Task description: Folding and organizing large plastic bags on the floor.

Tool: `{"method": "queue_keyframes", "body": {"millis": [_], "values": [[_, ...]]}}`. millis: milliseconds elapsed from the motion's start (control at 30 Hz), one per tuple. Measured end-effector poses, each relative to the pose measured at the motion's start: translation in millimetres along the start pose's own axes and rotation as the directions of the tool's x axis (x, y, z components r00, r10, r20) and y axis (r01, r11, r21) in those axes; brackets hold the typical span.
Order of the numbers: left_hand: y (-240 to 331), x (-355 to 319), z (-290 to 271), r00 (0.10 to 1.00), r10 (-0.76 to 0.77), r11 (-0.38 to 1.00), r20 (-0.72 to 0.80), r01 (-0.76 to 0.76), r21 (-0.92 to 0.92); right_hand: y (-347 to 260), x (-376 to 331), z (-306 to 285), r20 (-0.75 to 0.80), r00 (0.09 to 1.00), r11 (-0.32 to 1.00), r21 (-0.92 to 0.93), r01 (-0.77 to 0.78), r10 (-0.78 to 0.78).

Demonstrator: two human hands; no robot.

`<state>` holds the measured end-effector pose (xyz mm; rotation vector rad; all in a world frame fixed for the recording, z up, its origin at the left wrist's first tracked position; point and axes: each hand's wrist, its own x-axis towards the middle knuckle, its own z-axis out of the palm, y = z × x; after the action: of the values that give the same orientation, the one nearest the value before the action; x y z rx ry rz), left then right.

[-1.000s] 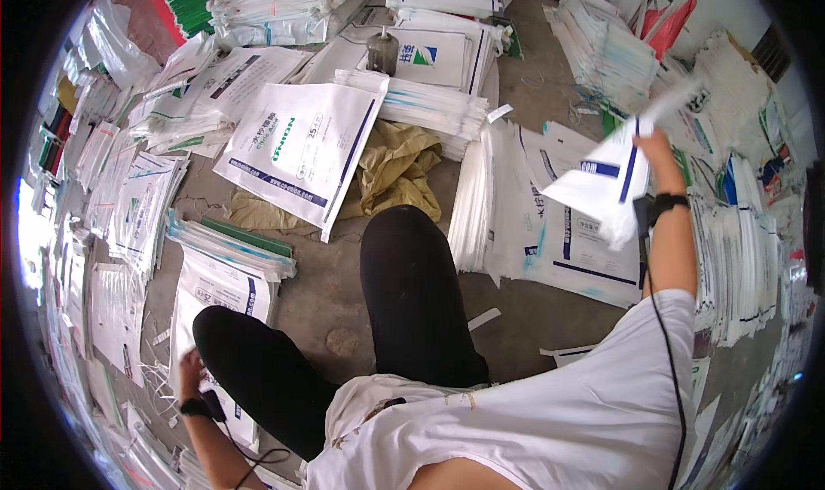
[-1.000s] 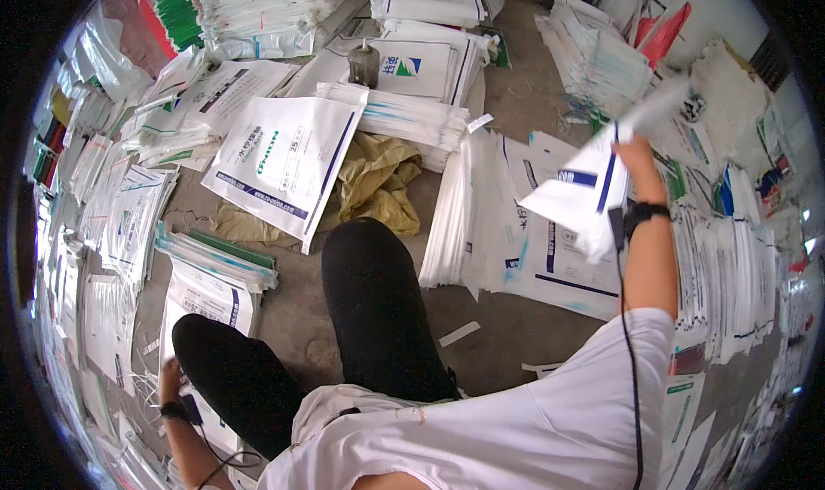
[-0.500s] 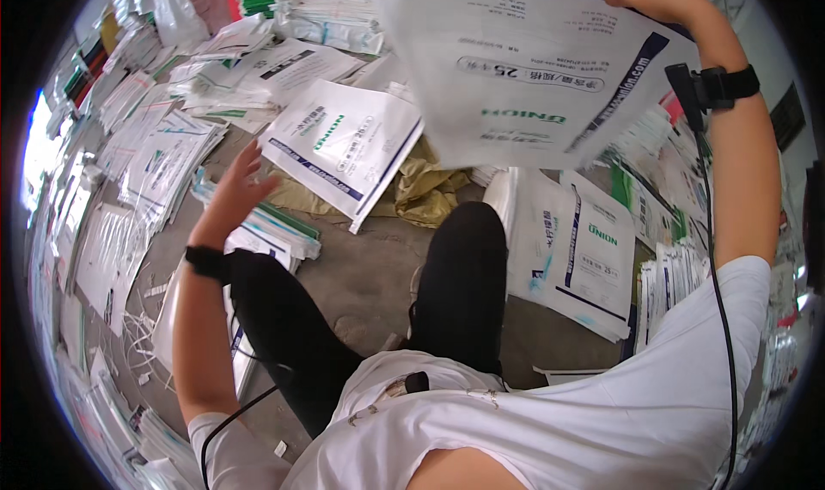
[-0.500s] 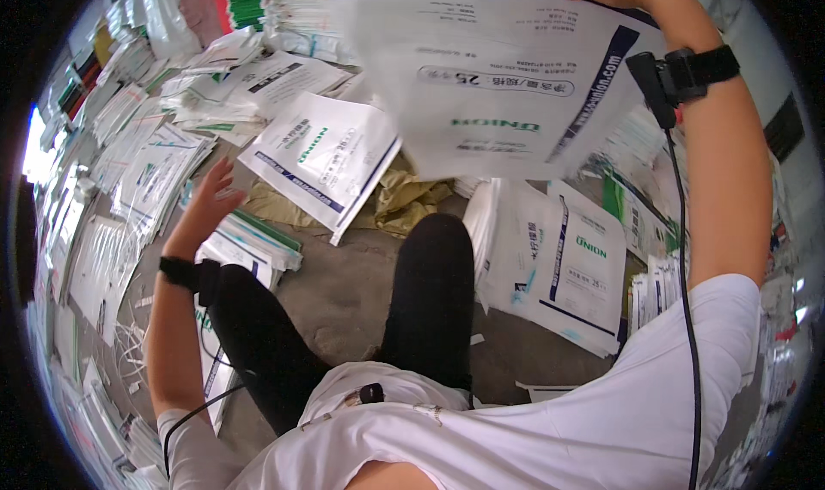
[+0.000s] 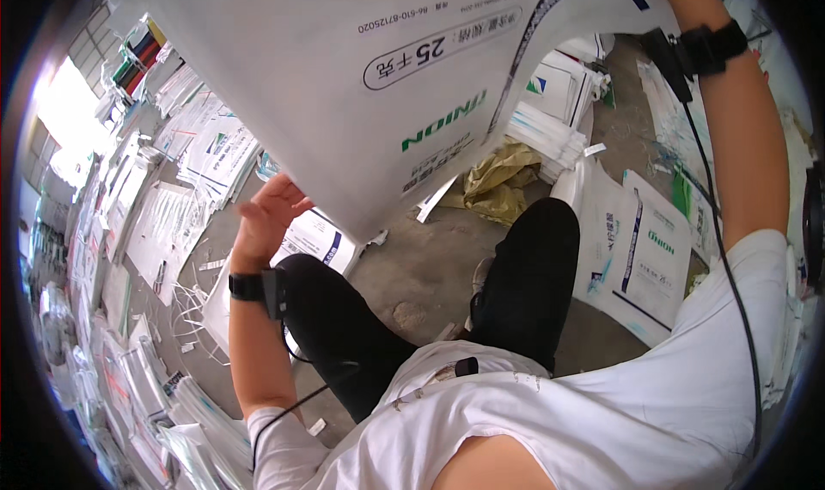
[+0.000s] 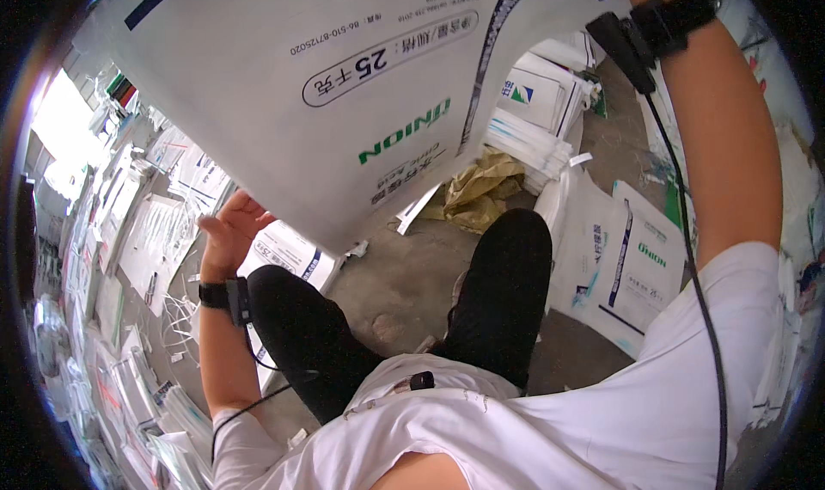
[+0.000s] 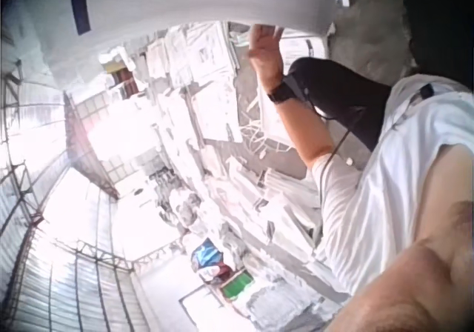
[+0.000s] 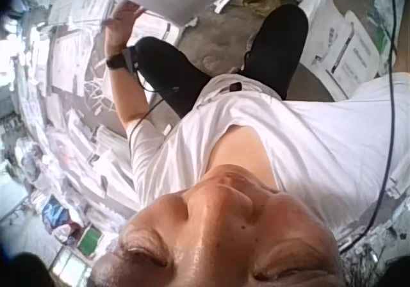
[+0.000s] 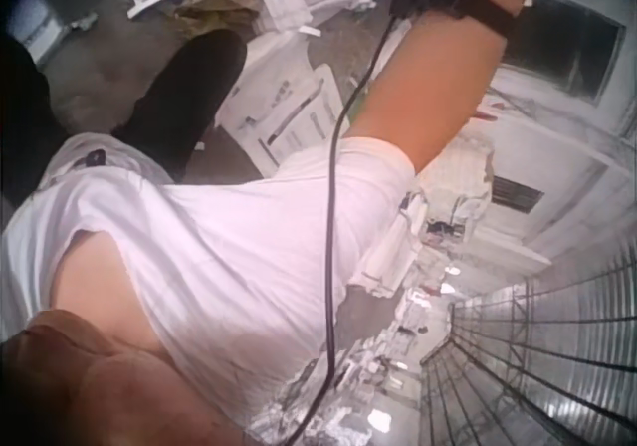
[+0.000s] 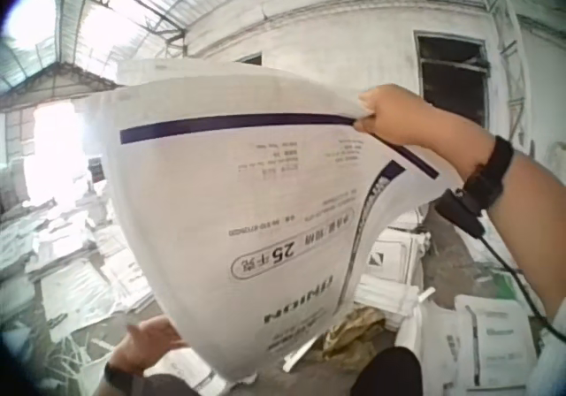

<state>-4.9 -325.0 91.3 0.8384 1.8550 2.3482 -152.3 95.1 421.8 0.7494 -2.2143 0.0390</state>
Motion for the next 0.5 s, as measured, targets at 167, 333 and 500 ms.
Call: {"method": "queue_keyframes", "body": {"millis": [167, 333, 500], "values": [[-45.0, 25.8, 17.1, 0.924, -0.192, 0.728, -0.330, 0.360, 0.583, -14.5, 12.9, 16.3, 0.010, 0.989, 0.989, 0.010, 0.150, -0.150], [-72.5, 82.5, 20.4, 0.747, -0.196, 0.717, -0.636, 0.551, 0.427, -1.5, 3.1, 25.4, 0.054, 0.987, 0.989, -0.018, 0.150, -0.149], [-60.0, 182.5, -25.5, 0.817, 0.056, 0.745, -0.574, 0.348, 0.568, 74.0, -57.4, 35.4, 0.087, 0.984, 0.984, 0.076, -0.160, 0.153]]}}
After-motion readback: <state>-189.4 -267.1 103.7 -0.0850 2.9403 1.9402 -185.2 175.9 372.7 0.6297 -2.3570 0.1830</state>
